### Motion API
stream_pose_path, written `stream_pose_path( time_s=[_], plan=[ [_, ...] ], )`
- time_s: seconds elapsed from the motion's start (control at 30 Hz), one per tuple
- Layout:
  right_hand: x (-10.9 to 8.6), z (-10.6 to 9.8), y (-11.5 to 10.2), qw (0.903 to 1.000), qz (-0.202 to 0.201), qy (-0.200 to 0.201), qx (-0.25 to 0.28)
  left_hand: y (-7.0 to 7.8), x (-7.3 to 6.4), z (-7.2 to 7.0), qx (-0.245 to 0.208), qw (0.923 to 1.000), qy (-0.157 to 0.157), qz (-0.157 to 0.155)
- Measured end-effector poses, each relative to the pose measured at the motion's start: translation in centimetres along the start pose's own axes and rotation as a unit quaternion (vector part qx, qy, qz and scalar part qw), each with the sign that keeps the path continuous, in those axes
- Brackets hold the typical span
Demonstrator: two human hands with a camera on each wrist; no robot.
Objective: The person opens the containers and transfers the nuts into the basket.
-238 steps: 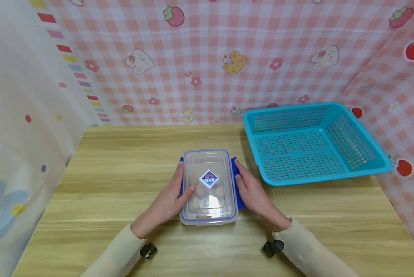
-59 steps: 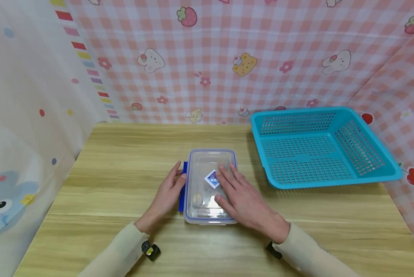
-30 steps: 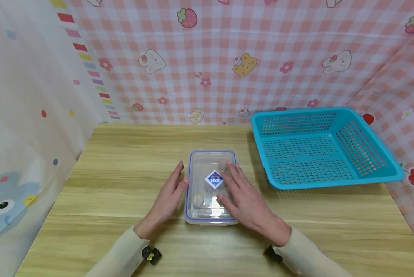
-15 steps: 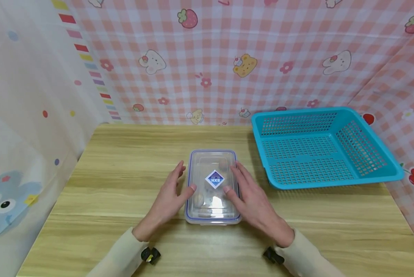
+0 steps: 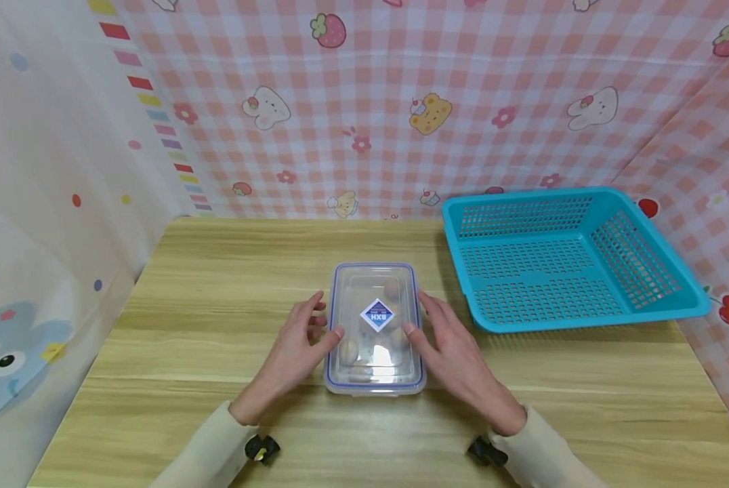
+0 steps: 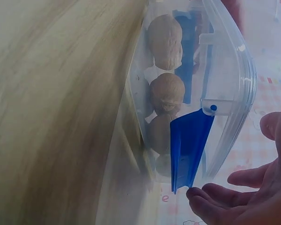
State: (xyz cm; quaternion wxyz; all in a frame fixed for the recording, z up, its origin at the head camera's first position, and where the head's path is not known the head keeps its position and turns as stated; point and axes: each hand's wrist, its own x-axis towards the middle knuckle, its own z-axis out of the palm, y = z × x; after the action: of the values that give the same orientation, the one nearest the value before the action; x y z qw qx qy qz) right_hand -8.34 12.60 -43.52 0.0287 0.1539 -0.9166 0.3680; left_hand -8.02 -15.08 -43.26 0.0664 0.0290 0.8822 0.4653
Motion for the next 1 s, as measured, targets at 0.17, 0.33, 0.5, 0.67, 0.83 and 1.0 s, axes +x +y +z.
stream_pose_path(
  time_s=[0.17, 0.33, 0.5, 0.67, 0.83, 1.0],
  plan=[
    [-0.09, -0.11, 0.13, 0.9998, 0.018, -0.01, 0.007, 0.0, 0.06, 0.04, -0.002, 1.0, 0.003, 0.0],
    [-0.09, -0.12, 0.05, 0.9993, 0.028, -0.019, 0.012, -0.05, 0.18, 0.07, -0.004, 1.0, 0.002, 0.004],
    [-0.05, -0.13, -0.11, 0.9995, 0.026, -0.016, 0.012, -0.13, 0.44, -0.03, -0.015, 0.9998, -0.006, 0.01],
    [0.05, -0.23, -0.33, 0.9996, 0.02, -0.013, 0.016, -0.11, 0.54, -0.16, -0.029, 0.9994, -0.01, 0.017],
    [0.19, -0.21, -0.49, 0.9996, 0.021, -0.014, 0.012, -0.12, 0.45, -0.19, -0.038, 0.9991, -0.006, 0.018],
    [0.17, -0.15, -0.58, 0.9999, 0.014, -0.006, 0.008, -0.08, 0.4, -0.2, -0.039, 0.9991, 0.0, 0.018]
  ],
)
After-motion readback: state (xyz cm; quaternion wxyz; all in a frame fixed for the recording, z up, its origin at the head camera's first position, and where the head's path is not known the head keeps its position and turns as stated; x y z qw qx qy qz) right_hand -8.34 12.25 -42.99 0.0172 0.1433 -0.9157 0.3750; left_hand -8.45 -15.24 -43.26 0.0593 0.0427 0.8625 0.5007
